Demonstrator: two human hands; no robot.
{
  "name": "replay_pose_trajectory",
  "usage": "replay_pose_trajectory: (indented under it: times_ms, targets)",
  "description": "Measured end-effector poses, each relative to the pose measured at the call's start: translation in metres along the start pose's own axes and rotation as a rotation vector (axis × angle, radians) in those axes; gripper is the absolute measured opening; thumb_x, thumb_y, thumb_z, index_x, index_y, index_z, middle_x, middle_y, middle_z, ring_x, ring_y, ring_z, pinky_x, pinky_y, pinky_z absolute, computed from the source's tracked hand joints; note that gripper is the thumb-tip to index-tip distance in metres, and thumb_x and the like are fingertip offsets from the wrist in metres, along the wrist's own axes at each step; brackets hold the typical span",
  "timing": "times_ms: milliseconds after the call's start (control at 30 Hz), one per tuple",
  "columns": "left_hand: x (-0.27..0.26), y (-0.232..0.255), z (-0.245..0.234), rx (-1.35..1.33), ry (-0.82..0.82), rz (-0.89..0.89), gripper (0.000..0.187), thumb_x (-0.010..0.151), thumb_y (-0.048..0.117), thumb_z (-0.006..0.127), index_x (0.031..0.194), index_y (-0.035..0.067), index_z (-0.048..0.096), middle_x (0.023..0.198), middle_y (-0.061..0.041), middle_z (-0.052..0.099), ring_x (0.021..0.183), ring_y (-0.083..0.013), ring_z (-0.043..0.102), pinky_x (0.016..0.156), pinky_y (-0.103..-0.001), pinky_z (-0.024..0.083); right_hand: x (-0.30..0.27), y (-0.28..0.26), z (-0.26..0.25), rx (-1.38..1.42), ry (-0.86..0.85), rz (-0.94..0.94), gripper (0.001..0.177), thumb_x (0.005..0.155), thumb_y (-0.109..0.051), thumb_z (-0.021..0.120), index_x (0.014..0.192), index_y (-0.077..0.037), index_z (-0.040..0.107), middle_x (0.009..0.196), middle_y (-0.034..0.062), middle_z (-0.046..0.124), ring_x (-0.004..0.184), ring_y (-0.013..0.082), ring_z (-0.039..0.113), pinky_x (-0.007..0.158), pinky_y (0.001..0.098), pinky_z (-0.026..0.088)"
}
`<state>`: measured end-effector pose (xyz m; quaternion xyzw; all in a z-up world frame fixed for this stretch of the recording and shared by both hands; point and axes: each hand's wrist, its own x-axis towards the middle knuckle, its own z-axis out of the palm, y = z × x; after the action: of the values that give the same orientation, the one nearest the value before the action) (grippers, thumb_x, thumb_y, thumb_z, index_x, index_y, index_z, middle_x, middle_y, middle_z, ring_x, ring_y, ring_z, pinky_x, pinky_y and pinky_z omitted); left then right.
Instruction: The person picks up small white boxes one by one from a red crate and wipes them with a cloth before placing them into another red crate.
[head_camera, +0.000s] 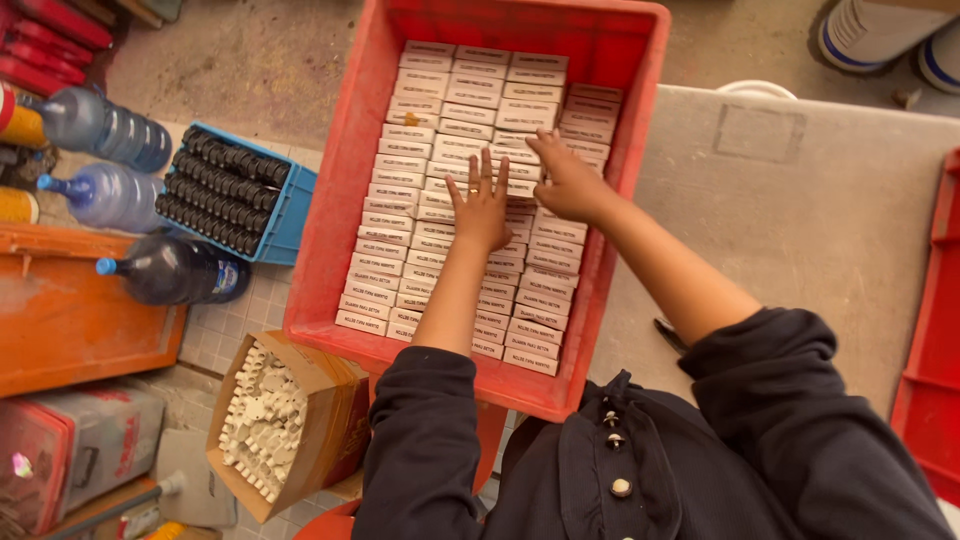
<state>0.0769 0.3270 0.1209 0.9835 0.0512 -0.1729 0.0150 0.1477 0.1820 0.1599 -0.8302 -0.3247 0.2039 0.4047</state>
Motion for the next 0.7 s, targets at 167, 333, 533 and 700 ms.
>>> replay_pose_trajectory:
  times_ms: [167,333,533,700]
  targets:
    - [0.009,0.046,-0.032,-0.008,0.176,0.111,0.107,0.075,0.017,0.072,0.157,0.011,0.002,0.160,-0.020,-0.012,0.147,-0.0400,-0.011,0.108,-0.076,0.004,-0.062,0.044,-0.046,0.050,0.294,-0.103,0.059,0.079,-0.003,0.058,0.138,-0.007,0.051,0.141,0.0204,0.048,0.133,0.0385,0.039,0.109,0.0536,0.030]
    - [0.013,0.158,-0.071,-0.017,0.355,0.440,0.100,0.077,0.020,0.069,0.157,0.009,0.009,0.160,-0.021,-0.011,0.146,-0.0424,-0.013,0.107,-0.078,0.008,-0.153,0.075,-0.102,0.200,0.489,0.000,0.048,0.084,-0.001,0.057,0.132,-0.008,0.058,0.132,0.0162,0.057,0.126,0.0351,0.052,0.105,0.0482,0.040]
    - [0.001,0.327,-0.069,-0.329,0.215,0.924,0.095,0.083,0.032,0.075,0.156,0.009,0.018,0.160,-0.023,-0.003,0.146,-0.0485,-0.003,0.104,-0.078,0.015,-0.294,0.154,-0.177,0.496,0.810,0.050,0.048,0.086,0.004,0.057,0.133,-0.002,0.054,0.129,0.0209,0.058,0.123,0.0344,0.054,0.098,0.0453,0.046]
    - [-0.009,0.479,-0.027,-0.753,-0.222,1.162,0.084,0.090,0.043,0.064,0.152,0.010,0.017,0.161,-0.018,0.007,0.150,-0.0388,0.005,0.120,-0.046,0.014,-0.421,0.168,-0.243,0.956,1.345,0.649,0.044,0.075,-0.016,0.060,0.118,-0.016,0.057,0.118,-0.0013,0.067,0.101,0.0085,0.065,0.076,0.0232,0.049]
